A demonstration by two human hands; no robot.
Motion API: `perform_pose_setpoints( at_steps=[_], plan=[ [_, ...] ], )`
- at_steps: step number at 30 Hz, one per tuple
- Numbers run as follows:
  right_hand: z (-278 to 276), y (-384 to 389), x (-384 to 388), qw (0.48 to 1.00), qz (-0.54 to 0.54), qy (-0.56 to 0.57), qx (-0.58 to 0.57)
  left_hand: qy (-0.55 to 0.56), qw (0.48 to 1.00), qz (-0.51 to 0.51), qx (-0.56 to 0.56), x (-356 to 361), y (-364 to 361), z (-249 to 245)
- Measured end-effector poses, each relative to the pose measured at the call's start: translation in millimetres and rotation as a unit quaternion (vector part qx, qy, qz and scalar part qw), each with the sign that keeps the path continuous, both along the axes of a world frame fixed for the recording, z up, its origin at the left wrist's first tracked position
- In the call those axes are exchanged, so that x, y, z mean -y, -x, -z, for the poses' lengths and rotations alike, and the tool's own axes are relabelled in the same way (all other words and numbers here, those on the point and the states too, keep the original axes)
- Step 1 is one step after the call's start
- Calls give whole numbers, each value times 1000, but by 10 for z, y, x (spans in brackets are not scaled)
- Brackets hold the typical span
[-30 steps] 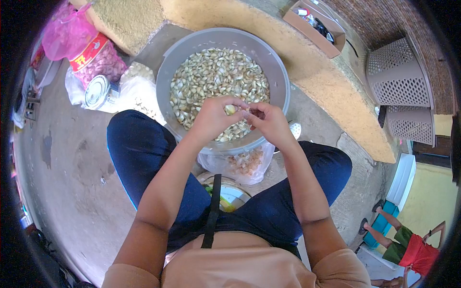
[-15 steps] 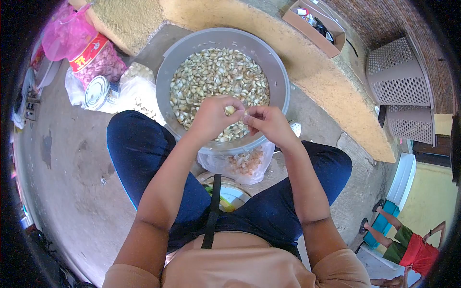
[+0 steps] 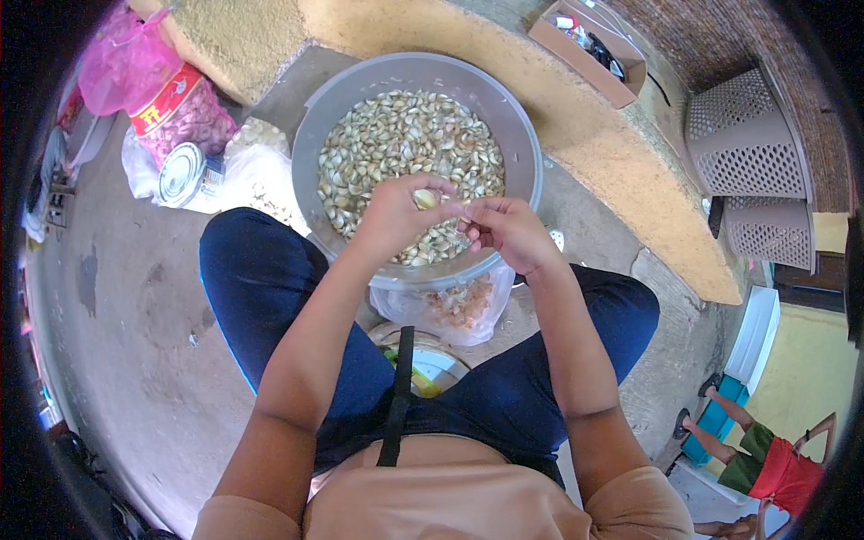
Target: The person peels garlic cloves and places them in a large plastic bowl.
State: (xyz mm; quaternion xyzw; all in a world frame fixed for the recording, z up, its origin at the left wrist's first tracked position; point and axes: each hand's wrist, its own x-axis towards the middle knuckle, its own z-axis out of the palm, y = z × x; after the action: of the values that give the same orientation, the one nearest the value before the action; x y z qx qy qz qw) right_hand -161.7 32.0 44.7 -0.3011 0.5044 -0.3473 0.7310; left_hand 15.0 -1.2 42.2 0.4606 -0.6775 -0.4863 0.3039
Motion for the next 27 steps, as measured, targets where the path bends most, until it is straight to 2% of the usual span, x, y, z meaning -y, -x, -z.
perform_pose_setpoints(
  at_steps=[2, 5, 14, 20, 22, 27],
  plan=[
    [10, -2, -1, 1000, 12, -7, 27, -39, 999, 3, 4, -15, 4, -25],
    [-2, -9, -6, 998, 17, -15, 50, 31, 999, 15, 17, -21, 11, 23],
    [5, -3, -6, 999, -12, -28, 39, 9, 999, 44, 27, 16, -45, -26],
    [1, -26, -26, 998, -54, -10, -16, 39, 996, -70, 33, 33, -43, 10],
    [3, -23, -27, 998, -60, -2, -28, 13, 997, -62, 35, 45, -58, 34],
    [-55, 20, -2, 1000, -1, -14, 26, -7, 1000, -10, 18, 64, -75, 117]
  ],
)
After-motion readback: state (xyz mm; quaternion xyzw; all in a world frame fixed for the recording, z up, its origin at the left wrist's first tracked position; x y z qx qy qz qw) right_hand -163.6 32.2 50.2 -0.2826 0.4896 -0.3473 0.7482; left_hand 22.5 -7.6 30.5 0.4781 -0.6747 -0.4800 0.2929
